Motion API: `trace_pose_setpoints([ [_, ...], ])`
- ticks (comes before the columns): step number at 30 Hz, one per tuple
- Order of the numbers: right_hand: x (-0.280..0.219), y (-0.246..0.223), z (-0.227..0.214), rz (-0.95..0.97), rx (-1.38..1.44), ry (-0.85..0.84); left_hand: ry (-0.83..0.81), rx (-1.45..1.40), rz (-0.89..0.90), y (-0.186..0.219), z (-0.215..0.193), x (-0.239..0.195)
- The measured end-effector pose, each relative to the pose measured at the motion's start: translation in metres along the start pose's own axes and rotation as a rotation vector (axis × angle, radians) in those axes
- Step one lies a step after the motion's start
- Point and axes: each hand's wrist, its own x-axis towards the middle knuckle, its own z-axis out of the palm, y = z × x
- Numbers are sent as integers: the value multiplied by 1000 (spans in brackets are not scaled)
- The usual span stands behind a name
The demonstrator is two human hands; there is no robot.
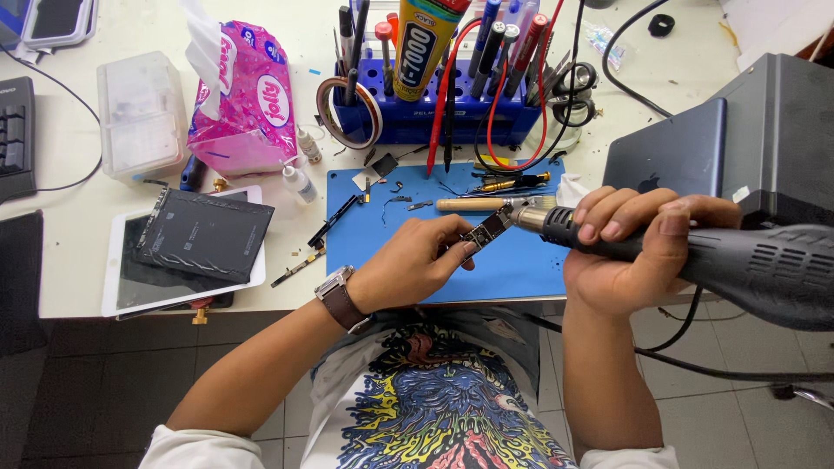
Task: The person uses a hot air gun to heat a small circuit board, then uses tweezers to remove a component and place it onto another board. They continue to adjust and position the component with their hands.
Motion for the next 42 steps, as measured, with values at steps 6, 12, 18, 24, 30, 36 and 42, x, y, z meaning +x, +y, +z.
trace_pose_setpoints([
  [6, 1, 1, 1, 66, 77, 8, -19, -34, -7, 0, 1, -3],
  [12, 1, 0, 4, 28, 37, 27, -38, -13, -32, 3, -1, -3],
  [18, 2, 0, 4, 27, 40, 25, -51, -9, -18, 1, 0, -4],
  [24, 0, -3, -1, 76, 56, 32, -71, -15, -41, 2, -2, -5],
  [30, 0, -4, -9, 83, 68, 5, -54, -31, 11, -3, 1, -3],
  [36, -3, -7, -12, 63, 36, -1, -78, -55, -30, 4, -2, -4],
  [42, -7, -4, -17, 61, 28, 8, -65, -90, -22, 1, -2, -3],
])
